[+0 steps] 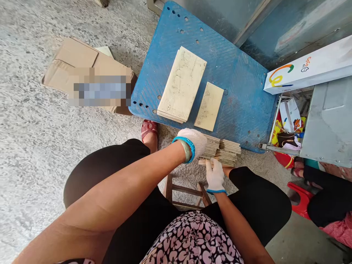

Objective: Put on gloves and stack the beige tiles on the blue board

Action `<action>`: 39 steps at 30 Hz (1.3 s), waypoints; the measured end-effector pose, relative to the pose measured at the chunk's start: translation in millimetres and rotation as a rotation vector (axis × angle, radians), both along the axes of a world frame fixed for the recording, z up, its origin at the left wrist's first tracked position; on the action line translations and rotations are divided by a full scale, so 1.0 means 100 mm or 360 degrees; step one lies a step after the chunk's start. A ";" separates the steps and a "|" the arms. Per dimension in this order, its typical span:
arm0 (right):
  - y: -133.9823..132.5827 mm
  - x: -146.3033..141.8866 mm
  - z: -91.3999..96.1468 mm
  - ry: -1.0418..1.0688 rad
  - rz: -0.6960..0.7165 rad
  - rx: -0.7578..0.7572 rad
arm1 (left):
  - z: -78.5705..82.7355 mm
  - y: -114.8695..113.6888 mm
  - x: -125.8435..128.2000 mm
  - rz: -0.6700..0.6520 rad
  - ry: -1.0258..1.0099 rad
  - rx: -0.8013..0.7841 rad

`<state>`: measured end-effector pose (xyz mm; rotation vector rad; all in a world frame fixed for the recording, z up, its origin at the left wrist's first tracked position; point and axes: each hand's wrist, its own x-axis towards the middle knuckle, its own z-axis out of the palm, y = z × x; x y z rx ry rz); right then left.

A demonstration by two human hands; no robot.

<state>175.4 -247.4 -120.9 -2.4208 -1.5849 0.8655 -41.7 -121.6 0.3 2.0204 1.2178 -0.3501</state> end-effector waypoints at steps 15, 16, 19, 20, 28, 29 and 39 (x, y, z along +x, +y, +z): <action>-0.03 -0.02 -0.12 0.0776 -0.0586 -0.0033 | -0.01 -0.07 0.02 0.0039 0.0003 0.0038; -0.06 -0.02 -0.11 0.0681 -0.0501 -0.0019 | -0.01 -0.07 0.02 0.0025 -0.0005 0.0037; -0.15 -0.02 -0.07 0.0450 -0.0164 -0.0004 | 0.00 -0.05 0.01 0.0030 -0.0013 0.0012; -0.17 -0.03 -0.05 0.0414 -0.0023 -0.0013 | -0.01 -0.05 0.01 0.0041 -0.0010 0.0002; -0.20 -0.14 -0.08 0.0459 0.0583 0.0025 | -0.04 -0.08 0.00 0.0081 0.0002 -0.0020; -0.20 -0.15 -0.11 0.0478 0.0568 0.0018 | -0.03 -0.08 0.00 0.0082 0.0005 -0.0025; -0.03 -0.28 -0.09 0.0584 0.0491 -0.0039 | -0.16 -0.10 0.01 0.0063 0.0009 -0.0039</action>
